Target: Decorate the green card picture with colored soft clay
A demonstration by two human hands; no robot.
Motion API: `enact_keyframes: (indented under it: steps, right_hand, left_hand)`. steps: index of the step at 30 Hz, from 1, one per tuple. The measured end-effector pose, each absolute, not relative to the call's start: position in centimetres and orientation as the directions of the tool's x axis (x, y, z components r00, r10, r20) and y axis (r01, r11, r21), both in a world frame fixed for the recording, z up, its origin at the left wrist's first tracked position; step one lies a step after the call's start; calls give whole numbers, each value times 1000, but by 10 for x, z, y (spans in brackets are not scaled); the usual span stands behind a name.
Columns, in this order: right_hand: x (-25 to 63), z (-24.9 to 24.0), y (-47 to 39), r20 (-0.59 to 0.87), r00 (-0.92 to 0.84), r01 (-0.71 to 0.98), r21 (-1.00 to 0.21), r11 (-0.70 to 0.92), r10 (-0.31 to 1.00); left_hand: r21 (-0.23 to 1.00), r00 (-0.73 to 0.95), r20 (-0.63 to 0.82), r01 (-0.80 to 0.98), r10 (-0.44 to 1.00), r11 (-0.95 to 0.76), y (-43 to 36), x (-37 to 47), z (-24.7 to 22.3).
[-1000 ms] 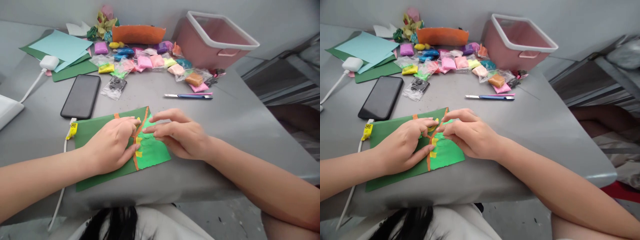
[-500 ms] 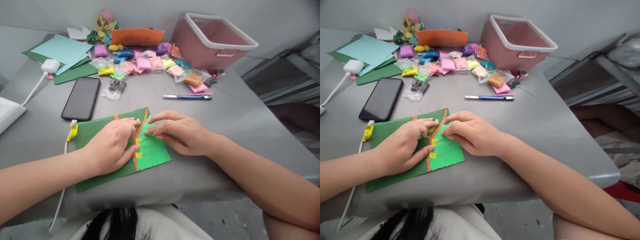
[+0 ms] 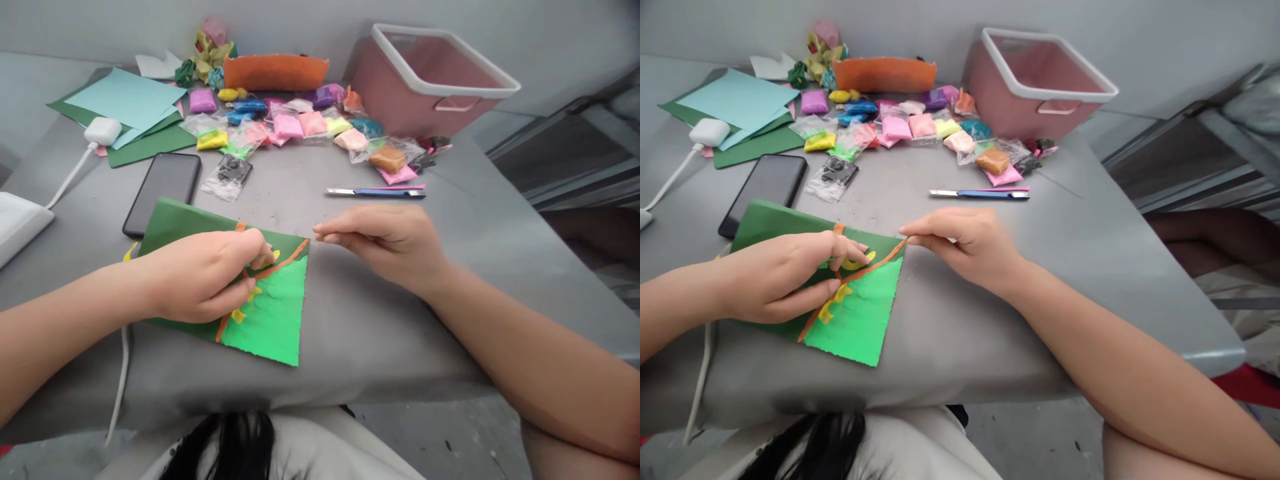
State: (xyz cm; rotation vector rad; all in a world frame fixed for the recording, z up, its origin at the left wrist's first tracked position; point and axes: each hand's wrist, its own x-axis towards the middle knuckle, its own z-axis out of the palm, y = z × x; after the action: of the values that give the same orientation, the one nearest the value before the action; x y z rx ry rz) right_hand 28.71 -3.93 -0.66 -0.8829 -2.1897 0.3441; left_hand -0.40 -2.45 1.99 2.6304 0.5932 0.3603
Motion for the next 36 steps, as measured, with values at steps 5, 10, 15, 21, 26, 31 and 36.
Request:
enact_keyframes:
  steps: [5, 10, 15, 21, 26, 31, 36]
  right_hand:
    - [285, -9, -42, 487, -387, 539, -570, 620, 783]
    - [282, -8, -45, 418, -439, 456, -659, 598, 795]
    - [278, -13, -43, 433, -641, 408, -507, 759, 634]
    - [275, -19, -41, 476, -670, 397, -420, 816, 570]
    - [278, -14, -41, 480, -665, 424, -387, 819, 572]
    - [281, -14, -39, 481, -654, 436, -390, 811, 583]
    - [285, -15, -36, 461, -620, 488, -407, 772, 635]
  left_hand:
    - [482, 923, 142, 251, 358, -840, -28, -2, 13]
    - [490, 894, 205, 259, 399, -832, -35, 2, 11]
    - [369, 787, 230, 474, 572, -800, -31, -4, 14]
    - [102, 751, 158, 634, 642, -767, 5, -37, 17]
    - [89, 729, 120, 668, 674, -739, 22, -58, 22]
    - [150, 692, 36, 710, 721, -688, 24, -64, 33]
    - [372, 427, 210, 797, 880, -475, 14, -51, 46]
